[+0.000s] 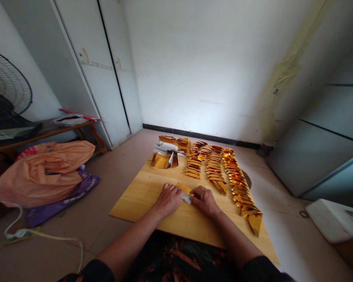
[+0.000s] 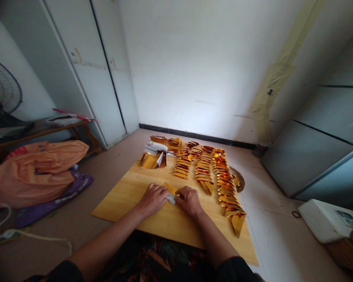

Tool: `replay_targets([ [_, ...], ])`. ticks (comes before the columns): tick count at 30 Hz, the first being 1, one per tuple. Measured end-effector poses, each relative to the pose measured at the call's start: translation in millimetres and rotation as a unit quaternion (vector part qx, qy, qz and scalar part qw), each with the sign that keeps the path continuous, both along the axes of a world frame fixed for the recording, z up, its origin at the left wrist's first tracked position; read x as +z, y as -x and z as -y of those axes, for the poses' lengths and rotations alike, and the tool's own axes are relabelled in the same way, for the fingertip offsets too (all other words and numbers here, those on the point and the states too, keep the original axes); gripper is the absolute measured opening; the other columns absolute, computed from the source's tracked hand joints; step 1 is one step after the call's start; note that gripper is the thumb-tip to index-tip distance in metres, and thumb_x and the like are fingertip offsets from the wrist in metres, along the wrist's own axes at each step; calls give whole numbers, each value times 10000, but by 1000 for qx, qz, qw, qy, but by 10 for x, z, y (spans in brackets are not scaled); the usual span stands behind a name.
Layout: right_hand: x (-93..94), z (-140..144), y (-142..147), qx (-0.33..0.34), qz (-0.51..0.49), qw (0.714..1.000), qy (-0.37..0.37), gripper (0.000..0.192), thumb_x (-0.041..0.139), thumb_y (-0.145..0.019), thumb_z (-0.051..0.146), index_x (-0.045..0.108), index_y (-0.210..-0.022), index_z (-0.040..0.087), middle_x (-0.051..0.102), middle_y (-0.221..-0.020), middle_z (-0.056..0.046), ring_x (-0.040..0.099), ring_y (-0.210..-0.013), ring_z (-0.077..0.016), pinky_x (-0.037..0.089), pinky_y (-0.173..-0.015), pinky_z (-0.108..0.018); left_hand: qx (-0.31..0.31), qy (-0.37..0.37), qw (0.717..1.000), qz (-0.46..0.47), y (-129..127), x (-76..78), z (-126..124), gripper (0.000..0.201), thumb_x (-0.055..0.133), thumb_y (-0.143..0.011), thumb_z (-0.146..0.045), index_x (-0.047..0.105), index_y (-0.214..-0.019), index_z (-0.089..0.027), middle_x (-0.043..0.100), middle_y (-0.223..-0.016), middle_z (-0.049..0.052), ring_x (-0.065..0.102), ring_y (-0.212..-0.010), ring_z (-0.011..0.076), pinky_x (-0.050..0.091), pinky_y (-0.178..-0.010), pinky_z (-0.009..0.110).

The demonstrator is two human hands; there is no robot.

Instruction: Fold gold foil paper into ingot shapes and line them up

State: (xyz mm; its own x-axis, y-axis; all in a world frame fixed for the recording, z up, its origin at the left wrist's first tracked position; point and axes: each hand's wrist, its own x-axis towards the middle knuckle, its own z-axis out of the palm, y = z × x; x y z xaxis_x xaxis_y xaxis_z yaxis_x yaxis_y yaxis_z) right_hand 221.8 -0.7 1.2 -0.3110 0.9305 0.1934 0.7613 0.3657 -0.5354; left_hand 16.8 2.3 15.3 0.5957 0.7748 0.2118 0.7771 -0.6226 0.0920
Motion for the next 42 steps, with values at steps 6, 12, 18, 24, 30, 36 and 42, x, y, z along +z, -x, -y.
replay_targets([
  [6, -25, 79, -109, 73, 24, 996, -49, 274, 609, -798, 209, 657, -1064, 256, 632, -987, -24, 582, -923, -160, 375, -830, -289, -16, -25, 1000, 3, 53, -55, 5, 116, 531, -862, -234, 602, -953, -228, 630, -1038, 64, 550, -963, 227, 308, -952, 448],
  [12, -85, 77, -62, 64, 63, 992, -89, 159, 588, -854, 247, 696, -970, 259, 624, -998, -43, 555, -940, -173, 334, -845, -319, -24, -58, 998, -2, 84, -143, -2, 111, 509, -885, -246, 608, -933, -226, 613, -1163, 64, 555, -1032, 225, 290, -1002, 490],
  [18, -38, 45, 6, 31, 49, 997, -55, 176, 534, -902, 269, 702, -855, 244, 642, -919, -21, 569, -878, -149, 313, -796, -296, -14, -64, 998, 23, 67, -143, 26, 116, 540, -867, -292, 618, -911, -218, 623, -1170, 70, 572, -1011, 224, 283, -1015, 507],
  [24, 24, 14, 108, -30, 54, 998, -14, 174, 542, -877, 266, 680, -782, 219, 637, -832, -6, 573, -822, -133, 307, -755, -264, 12, -44, 998, 43, 29, -137, 32, 87, 552, -866, -265, 618, -893, -214, 647, -1117, 59, 579, -980, 212, 301, -989, 487],
  [30, 55, 6, 202, -92, 67, 993, 5, 144, 554, -826, 224, 645, -718, 197, 638, -793, -4, 564, -777, -125, 300, -729, -250, 28, -34, 998, 49, 6, -162, 30, 77, 549, -871, -243, 616, -907, -227, 650, -1110, 47, 573, -994, 217, 325, -941, 456],
  [36, 56, 7, 231, -112, 76, 991, 6, 122, 562, -798, 212, 621, -694, 190, 635, -779, -3, 558, -771, -129, 278, -716, -256, 27, -42, 998, 28, -1, -159, 36, 124, 525, -881, -227, 609, -970, -248, 648, -1040, 41, 569, -957, 209, 320, -946, 455],
  [42, 42, 2, 241, -116, 89, 989, 7, 109, 560, -797, 201, 626, -712, 188, 638, -793, -10, 560, -779, -134, 269, -712, -260, 15, -63, 998, 5, 15, -228, 31, 203, 487, -911, -242, 620, -1033, -335, 617, -1083, 32, 555, -969, 206, 274, -992, 511],
])
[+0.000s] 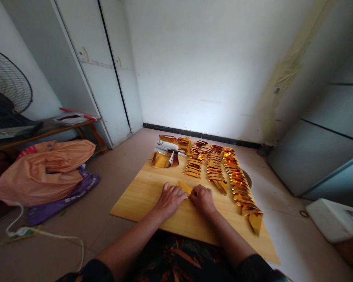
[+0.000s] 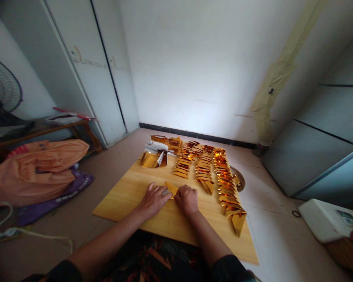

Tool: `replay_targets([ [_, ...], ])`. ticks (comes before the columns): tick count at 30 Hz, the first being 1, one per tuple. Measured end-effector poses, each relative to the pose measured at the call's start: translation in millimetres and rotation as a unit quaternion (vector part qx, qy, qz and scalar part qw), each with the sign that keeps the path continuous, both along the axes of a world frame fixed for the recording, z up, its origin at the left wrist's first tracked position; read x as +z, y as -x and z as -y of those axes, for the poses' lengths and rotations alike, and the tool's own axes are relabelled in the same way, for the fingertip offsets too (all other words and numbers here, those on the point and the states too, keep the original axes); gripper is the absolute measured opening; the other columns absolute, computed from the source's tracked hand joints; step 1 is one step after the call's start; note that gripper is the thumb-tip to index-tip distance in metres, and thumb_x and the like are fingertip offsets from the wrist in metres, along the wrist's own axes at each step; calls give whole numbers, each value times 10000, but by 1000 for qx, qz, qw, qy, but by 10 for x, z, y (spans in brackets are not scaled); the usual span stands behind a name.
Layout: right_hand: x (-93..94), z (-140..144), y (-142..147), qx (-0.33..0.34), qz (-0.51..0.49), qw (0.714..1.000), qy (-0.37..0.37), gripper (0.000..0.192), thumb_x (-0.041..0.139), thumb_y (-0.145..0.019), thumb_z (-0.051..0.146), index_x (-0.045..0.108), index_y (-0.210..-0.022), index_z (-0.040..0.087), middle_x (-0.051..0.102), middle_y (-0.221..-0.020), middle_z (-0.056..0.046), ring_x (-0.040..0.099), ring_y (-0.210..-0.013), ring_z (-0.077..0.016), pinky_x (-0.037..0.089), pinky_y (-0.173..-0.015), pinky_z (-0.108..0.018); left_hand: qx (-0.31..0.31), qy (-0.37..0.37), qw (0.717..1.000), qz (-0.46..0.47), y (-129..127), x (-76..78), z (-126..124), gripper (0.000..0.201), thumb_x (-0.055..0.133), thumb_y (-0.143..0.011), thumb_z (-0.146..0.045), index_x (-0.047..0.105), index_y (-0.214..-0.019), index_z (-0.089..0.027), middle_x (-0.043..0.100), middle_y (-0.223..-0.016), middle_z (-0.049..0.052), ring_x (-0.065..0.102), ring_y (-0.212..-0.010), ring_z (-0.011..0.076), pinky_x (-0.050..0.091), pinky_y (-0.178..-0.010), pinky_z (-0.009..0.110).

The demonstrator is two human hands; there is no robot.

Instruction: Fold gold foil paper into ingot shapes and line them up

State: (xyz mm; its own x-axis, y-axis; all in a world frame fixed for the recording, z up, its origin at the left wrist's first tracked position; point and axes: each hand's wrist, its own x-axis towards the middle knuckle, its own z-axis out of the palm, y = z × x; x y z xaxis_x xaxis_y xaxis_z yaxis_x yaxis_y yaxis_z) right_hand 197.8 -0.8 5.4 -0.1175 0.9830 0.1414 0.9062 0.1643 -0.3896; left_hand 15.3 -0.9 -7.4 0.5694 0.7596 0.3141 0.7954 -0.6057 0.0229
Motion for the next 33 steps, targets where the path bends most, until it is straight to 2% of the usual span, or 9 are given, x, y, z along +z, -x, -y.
replay_targets([
  [9, 0, 1, 3, -7, -7, 1000, 6, 99, 551, -787, 188, 623, -719, 190, 639, -799, -8, 562, -792, -135, 263, -718, -260, 10, 33, 999, 39, -3, 65, 42, 167, 535, -889, -290, 666, -976, -343, 613, -1129, 24, 537, -1028, 211, 238, -1016, 525],
  [15, 15, 3, 8, -8, -10, 1000, 12, 103, 535, -790, 170, 627, -753, 198, 646, -813, -3, 568, -817, -140, 272, -731, -259, 106, 102, 980, 135, -131, 77, 63, 141, 570, -856, -328, 708, -836, -310, 630, -1150, 3, 530, -1069, 213, 307, -943, 461],
  [20, 38, 5, 10, -9, -12, 1000, 20, 97, 542, -789, 175, 632, -762, 199, 654, -831, -8, 574, -836, -148, 284, -744, -264, 165, 107, 968, 155, -264, 82, 81, 91, 611, -822, -308, 685, -792, -264, 636, -1094, 14, 534, -1046, 226, 310, -930, 475],
  [27, 58, 9, 14, -15, -22, 999, 32, 116, 536, -778, 163, 646, -774, 201, 660, -852, -13, 581, -855, -152, 298, -777, -275, 173, 118, 966, 153, -288, 112, 95, 60, 603, -818, -260, 659, -836, -270, 611, -1075, 17, 518, -1046, 233, 304, -943, 480],
  [33, 37, -25, -64, 12, -32, 998, 47, 231, 514, -741, 107, 671, -869, 219, 652, -904, -6, 584, -871, -146, 330, -788, -265, 154, 140, 968, 142, -247, 128, 107, 160, 542, -832, -184, 658, -846, -294, 594, -1130, -3, 506, -1079, 228, 301, -955, 499],
])
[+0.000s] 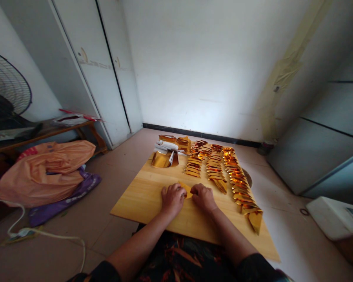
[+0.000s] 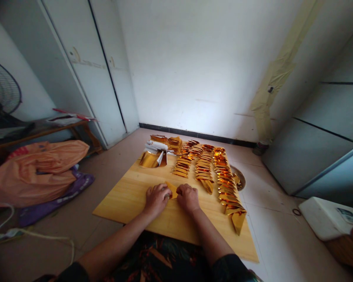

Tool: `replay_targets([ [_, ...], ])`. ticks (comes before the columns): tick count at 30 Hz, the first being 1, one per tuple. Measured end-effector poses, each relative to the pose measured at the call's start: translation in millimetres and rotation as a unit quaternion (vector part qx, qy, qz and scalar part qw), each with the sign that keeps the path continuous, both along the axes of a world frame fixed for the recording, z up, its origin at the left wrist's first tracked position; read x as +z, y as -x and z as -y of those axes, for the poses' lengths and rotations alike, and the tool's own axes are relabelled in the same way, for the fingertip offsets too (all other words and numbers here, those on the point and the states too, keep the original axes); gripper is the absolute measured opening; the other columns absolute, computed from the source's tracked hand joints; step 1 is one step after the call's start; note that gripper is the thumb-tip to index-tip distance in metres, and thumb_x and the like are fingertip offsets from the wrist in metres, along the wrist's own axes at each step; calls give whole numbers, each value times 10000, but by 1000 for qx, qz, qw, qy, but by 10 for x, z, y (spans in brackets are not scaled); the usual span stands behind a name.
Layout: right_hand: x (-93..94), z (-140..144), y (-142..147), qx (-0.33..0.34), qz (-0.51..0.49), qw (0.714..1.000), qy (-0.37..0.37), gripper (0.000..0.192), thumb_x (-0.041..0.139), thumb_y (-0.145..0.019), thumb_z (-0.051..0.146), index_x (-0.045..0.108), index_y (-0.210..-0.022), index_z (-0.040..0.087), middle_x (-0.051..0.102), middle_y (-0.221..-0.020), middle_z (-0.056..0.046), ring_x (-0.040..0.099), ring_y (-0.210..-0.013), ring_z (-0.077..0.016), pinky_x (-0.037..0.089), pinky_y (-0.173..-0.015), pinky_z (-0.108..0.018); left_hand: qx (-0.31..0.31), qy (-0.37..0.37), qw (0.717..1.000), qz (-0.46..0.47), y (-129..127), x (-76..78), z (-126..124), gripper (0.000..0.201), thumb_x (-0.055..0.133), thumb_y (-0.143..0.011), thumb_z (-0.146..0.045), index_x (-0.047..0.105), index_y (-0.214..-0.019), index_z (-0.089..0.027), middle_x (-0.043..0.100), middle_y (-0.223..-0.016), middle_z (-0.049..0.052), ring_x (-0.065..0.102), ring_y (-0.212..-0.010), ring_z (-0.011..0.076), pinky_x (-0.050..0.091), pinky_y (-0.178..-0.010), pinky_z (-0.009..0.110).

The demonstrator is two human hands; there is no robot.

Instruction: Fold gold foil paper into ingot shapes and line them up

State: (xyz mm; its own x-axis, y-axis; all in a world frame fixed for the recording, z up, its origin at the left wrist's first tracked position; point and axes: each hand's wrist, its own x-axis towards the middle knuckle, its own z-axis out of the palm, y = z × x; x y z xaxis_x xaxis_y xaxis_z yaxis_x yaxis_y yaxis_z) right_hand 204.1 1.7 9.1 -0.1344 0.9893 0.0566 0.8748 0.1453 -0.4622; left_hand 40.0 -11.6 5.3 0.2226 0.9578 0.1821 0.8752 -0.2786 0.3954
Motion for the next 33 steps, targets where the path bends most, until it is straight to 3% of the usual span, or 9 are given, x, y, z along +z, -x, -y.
replay_targets([
  [4, -9, 22, -85, 49, 6, 999, -22, 297, 519, -761, 110, 701, -942, 258, 615, -1051, -31, 563, -955, -164, 348, -803, -273, -16, -14, 1000, -7, 30, -21, -14, 207, 518, -835, -150, 654, -866, -302, 604, -1154, -3, 495, -1086, 231, 254, -982, 572],
  [8, 17, 108, -100, 96, 32, 993, -62, 235, 534, -797, 134, 712, -887, 259, 585, -1174, -44, 500, -1052, -205, 353, -812, -295, -56, -64, 996, -36, 74, -9, -85, 236, 518, -836, -129, 665, -864, -311, 584, -1227, -5, 457, -1143, 245, 218, -1008, 610],
  [11, 45, 174, -63, 128, 40, 988, -78, 207, 534, -809, 115, 694, -853, 239, 617, -1109, -36, 491, -1023, -190, 342, -836, -296, -89, -114, 988, -59, 102, 5, -140, 225, 529, -841, -140, 684, -838, -303, 566, -1249, 8, 435, -1176, 248, 221, -1035, 573],
  [16, 92, 218, -40, 158, 38, 984, -71, 173, 549, -842, 152, 687, -899, 239, 637, -971, -33, 498, -964, -178, 328, -855, -297, -155, -121, 976, -94, 124, -4, -152, 205, 489, -874, -163, 676, -827, -232, 638, -972, 52, 522, -1004, 208, 366, -925, 404],
  [19, 107, 211, -64, 179, 30, 981, -70, 173, 547, -861, 181, 696, -913, 252, 640, -958, -31, 507, -950, -175, 326, -852, -296, -174, -105, 974, -100, 161, 12, -114, 219, 450, -893, -156, 660, -870, -214, 639, -841, 33, 559, -877, 180, 369, -917, 387],
  [25, 51, 166, -110, 205, 26, 974, -87, 166, 566, -870, 240, 704, -953, 278, 650, -976, -27, 526, -947, -172, 335, -841, -293, -220, -102, 967, -80, 359, 47, -26, 300, 490, -879, -141, 627, -1063, -335, 651, -1078, -7, 561, -1043, 175, 170, -1080, 524],
  [29, -5, 126, -144, 207, 22, 974, -91, 161, 609, -841, 254, 713, -952, 304, 637, -1028, -23, 539, -961, -169, 347, -839, -291, -242, -81, 962, -96, 466, 25, -18, 391, 506, -870, -143, 582, -1171, -381, 585, -1267, 5, 510, -1166, 201, 150, -1092, 558],
  [33, -12, 109, -177, 210, 29, 973, -89, 161, 603, -843, 267, 720, -944, 315, 603, -1172, -31, 533, -1022, -183, 358, -864, -310, -243, -76, 962, -98, 484, 6, -38, 395, 503, -870, -144, 583, -1174, -384, 582, -1281, 5, 511, -1174, 206, 157, -1092, 569],
])
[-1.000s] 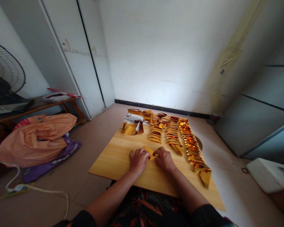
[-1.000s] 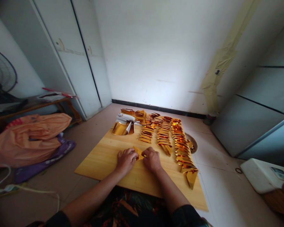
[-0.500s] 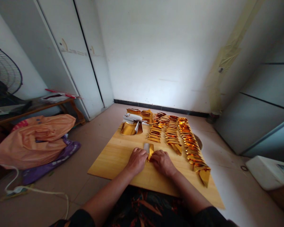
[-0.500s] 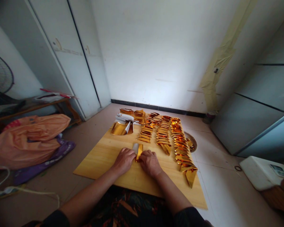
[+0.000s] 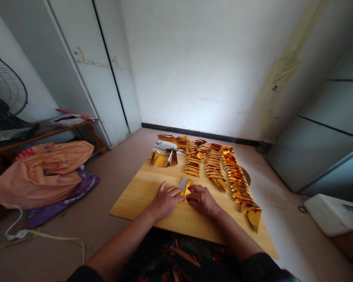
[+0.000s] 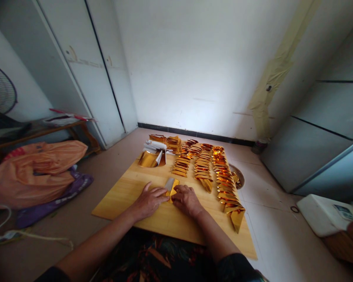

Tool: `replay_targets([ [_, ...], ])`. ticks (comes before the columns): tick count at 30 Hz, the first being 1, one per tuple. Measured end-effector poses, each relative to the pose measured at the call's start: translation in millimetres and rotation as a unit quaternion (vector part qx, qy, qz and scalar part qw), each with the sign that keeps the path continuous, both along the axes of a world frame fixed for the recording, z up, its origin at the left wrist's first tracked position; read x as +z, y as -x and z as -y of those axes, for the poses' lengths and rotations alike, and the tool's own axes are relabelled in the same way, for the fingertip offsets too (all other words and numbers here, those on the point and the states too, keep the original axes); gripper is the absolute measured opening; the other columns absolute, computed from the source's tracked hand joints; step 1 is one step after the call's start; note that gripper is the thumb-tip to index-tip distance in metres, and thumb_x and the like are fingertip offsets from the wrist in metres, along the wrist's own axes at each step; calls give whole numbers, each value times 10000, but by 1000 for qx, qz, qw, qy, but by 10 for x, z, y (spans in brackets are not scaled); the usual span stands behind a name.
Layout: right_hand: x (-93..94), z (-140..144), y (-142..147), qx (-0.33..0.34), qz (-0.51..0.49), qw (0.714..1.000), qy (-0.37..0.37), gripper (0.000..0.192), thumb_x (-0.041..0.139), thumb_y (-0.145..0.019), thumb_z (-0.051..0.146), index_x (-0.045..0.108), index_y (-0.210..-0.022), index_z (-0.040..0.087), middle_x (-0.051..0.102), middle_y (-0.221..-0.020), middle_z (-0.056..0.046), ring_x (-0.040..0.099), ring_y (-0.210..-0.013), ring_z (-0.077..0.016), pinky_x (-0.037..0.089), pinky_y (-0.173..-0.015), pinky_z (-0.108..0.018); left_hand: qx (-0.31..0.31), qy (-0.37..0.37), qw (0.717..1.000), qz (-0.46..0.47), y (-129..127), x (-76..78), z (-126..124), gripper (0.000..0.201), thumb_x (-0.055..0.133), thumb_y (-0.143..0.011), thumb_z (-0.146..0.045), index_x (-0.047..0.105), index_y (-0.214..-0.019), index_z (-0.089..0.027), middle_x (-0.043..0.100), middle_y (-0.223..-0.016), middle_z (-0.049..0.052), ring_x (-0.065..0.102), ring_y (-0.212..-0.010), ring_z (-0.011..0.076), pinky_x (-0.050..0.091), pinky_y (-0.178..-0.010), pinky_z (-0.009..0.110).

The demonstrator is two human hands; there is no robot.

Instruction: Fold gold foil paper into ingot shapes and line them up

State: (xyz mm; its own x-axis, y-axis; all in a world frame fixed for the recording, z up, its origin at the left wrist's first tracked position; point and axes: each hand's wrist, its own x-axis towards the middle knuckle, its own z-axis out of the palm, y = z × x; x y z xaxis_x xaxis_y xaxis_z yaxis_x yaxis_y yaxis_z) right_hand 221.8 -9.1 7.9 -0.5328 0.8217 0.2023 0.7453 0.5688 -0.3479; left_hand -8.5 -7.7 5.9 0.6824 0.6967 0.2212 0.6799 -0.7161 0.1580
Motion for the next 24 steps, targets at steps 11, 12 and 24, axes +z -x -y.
replay_targets([
  [11, 92, -110, -88, 52, -13, 998, 41, 198, 614, -845, 333, 696, -1023, 310, 621, -1173, -23, 534, -1046, -188, 357, -896, -314, 21, 28, 996, 88, -134, 13, -2, 163, 588, -838, -290, 663, -982, -309, 681, -1104, -8, 571, -1039, 190, 105, -1088, 550],
  [12, 78, -119, -88, 51, -13, 998, 40, 194, 619, -843, 338, 697, -1017, 309, 621, -1171, -22, 535, -1044, -190, 357, -889, -315, 31, 29, 994, 98, -157, 12, -4, 136, 603, -828, -305, 670, -946, -298, 691, -1073, -6, 580, -1012, 190, 118, -1080, 548],
  [24, -99, -146, -83, 61, -66, 996, -15, 155, 636, -825, 361, 710, -938, 284, 650, -1062, -31, 573, -967, -192, 379, -846, -329, 15, -95, 992, 86, -214, -197, -68, 203, 466, -922, -255, 644, -827, -275, 700, -923, -55, 583, -855, 143, 57, -1125, 511],
])
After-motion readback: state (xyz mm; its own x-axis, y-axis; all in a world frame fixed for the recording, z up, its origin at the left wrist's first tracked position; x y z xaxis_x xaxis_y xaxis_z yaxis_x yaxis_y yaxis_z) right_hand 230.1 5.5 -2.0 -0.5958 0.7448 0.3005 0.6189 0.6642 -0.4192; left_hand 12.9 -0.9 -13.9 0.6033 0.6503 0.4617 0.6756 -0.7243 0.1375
